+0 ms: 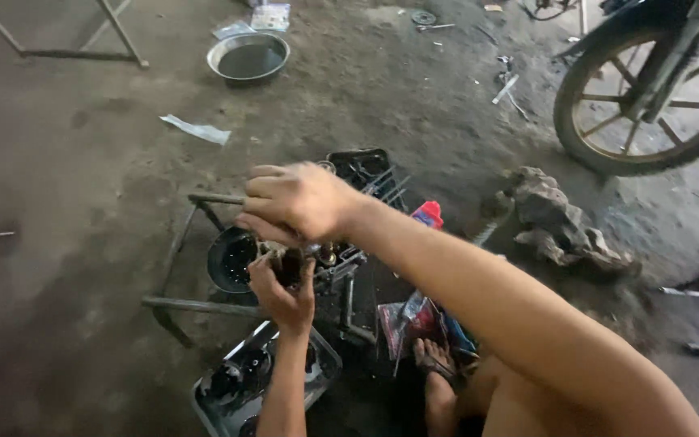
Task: The person is sitting on the floor assembling a motorcycle engine block. They use a wrench to tighten bolts on the engine and handle various small metal parts, placing them into a tray.
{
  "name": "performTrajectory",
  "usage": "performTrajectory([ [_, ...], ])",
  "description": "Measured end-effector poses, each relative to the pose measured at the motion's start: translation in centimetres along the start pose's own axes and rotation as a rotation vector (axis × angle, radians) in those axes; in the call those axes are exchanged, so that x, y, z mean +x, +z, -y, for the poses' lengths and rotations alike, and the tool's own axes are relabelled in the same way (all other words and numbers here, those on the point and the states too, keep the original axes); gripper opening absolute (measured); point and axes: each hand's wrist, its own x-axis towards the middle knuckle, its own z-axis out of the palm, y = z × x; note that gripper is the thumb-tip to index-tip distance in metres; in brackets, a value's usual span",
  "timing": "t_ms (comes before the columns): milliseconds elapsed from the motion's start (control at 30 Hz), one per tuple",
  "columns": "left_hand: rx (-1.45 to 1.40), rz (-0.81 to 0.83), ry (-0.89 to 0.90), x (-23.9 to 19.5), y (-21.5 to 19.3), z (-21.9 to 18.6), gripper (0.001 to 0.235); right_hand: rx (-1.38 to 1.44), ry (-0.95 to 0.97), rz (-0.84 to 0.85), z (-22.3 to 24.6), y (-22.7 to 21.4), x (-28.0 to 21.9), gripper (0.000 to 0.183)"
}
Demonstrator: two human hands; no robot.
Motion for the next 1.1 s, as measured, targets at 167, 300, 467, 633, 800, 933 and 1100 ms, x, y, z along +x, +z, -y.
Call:
performTrajectory([
  [167,-0.104,0.09,0.224,4.2,-4.0,-3.0,0.038,0.322,0.123,-0.431,2.4,1.0,0.4,0.027],
  [300,0.001,0.224,0.336,8.9,-5.9,-5.2,0.016,0.565,0.203,-0.755,0.8,1.2,2.3,0.044],
  [467,-0.042,0.369,0.172,14.3,-4.8,-6.0,0.022,0.622,0.164,-0.845,-3.7,1.0,5.2,0.051],
  [633,0.096,0.504,-0.01,15.5,-3.1,-4.5,0.023,0.723,0.237,-0.699,-6.2,2.6,6.0,0.057],
  [800,-0.009,0.404,0.098,15.1,-2.7,-3.5,0.02,1.1,0.385,-0.682,-8.6,4.4,5.5,0.067],
  [933,-0.012,0.418,-0.02,15.2,-2.7,-3.4,0.024,1.51,0.428,-0.484,-10.1,2.5,5.6,0.06],
  [1100,-0.051,0.359,0.019,14.9,-2.8,-3.3,0.02,1.414,0.24,-0.216,-9.9,2.5,5.2,0.057],
])
